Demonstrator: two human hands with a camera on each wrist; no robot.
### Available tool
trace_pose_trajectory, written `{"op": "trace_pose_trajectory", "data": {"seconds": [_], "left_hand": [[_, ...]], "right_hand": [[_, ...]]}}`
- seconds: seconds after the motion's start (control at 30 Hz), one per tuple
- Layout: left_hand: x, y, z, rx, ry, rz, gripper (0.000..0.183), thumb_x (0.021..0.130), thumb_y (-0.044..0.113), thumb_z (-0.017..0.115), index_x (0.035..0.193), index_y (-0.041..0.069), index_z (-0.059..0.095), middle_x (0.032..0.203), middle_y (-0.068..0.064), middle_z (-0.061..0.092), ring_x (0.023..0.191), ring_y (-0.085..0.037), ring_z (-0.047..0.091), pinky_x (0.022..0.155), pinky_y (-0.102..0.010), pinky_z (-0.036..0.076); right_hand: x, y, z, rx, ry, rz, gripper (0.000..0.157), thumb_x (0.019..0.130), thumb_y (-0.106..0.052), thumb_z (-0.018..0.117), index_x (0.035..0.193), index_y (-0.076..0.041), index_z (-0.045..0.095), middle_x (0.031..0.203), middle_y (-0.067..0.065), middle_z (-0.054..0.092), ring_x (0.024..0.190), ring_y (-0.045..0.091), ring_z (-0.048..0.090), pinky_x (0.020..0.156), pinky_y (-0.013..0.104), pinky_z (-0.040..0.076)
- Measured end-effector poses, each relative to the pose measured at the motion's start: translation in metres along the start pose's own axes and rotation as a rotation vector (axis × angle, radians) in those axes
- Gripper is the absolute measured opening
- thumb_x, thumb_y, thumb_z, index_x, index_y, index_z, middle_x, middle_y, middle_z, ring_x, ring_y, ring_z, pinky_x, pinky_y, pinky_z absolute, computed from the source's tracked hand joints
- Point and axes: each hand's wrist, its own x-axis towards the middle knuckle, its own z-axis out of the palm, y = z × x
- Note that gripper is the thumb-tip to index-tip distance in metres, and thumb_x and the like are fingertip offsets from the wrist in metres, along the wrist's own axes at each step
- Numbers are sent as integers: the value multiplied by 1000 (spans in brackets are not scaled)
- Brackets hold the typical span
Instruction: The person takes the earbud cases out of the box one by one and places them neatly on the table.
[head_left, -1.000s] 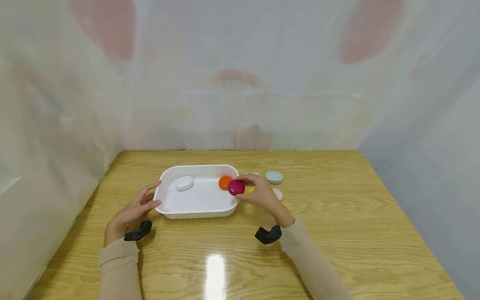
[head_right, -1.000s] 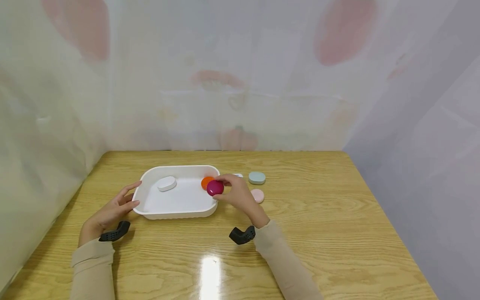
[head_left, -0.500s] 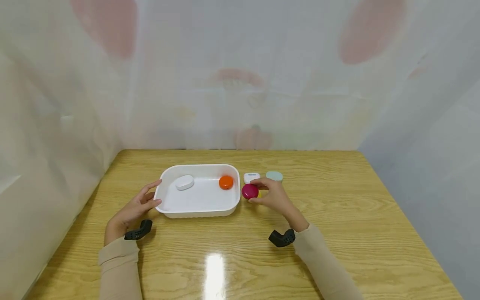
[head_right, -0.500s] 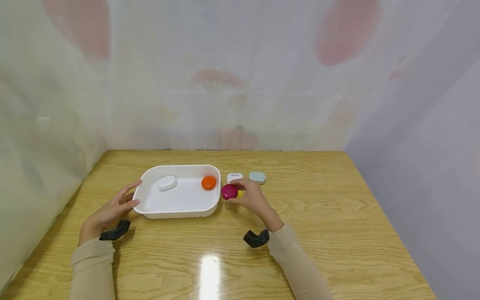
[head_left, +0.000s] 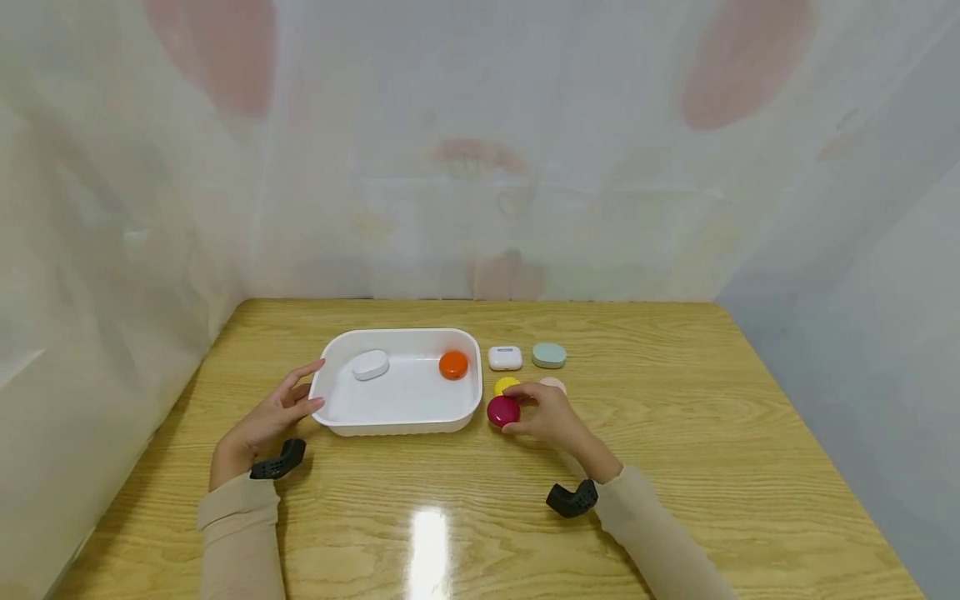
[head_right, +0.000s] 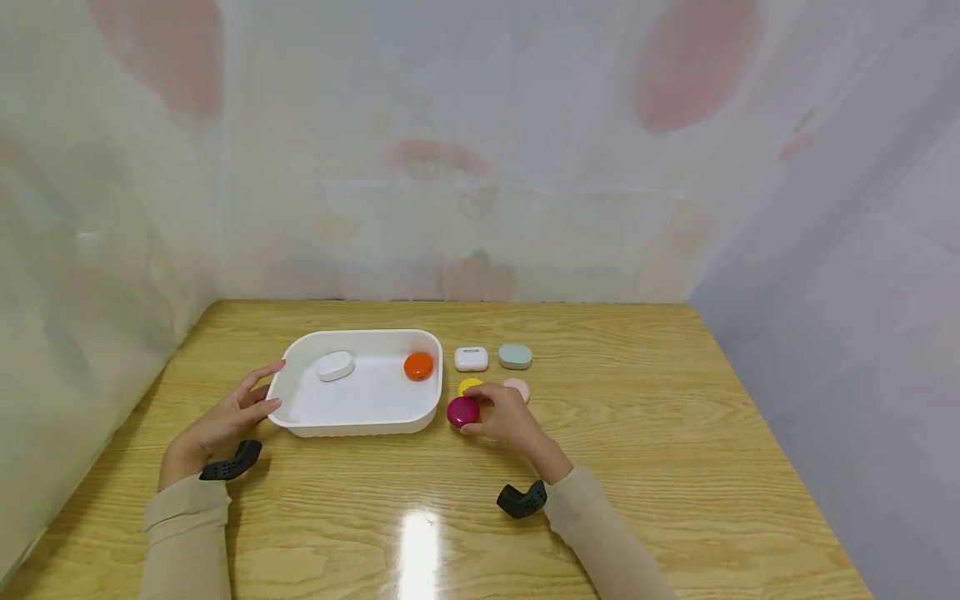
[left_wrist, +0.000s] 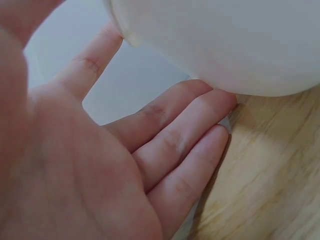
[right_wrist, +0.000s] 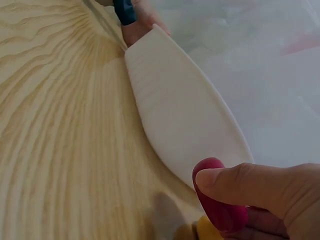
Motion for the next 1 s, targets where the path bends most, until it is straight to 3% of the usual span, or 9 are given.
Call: {"op": "trace_pose_trajectory", "data": {"seconds": [0.17,0.33,0.7,0.83,1.0], "left_hand": [[0,0,0,4,5,-1,67,101,23,50,156,23,11,156,-31,19,108,17,40,110,-63,27],[-1,0,0,-21,5,-11,68,101,23,50,156,24,10,156,-32,17,107,18,41,111,-69,22],[1,-3,0,-32,-2,-16,68,101,24,49,156,26,10,157,-29,16,109,16,40,111,-68,22],[2,-4,1,-46,2,-21,67,101,25,49,156,28,10,156,-27,19,109,17,43,111,-61,26],[1,-3,1,-42,2,-4,67,101,25,49,156,26,11,155,-29,19,108,18,44,110,-64,25]], "right_hand": [[-7,4,2,12,-31,34,47,72,-7,83,113,6,65,113,21,68,103,31,66,91,38,56],[-13,8,5,48,-60,66,47,74,-9,82,116,3,65,115,19,67,106,31,65,93,41,54],[-15,14,7,-58,-60,-11,47,72,-9,84,114,1,65,112,15,69,101,26,65,91,38,55],[-16,14,7,-68,-55,-16,48,72,-10,84,115,1,65,114,15,69,103,26,64,91,39,55],[-17,15,8,-45,-32,-33,49,71,-8,84,115,3,64,114,17,68,104,29,64,91,40,55]]}}
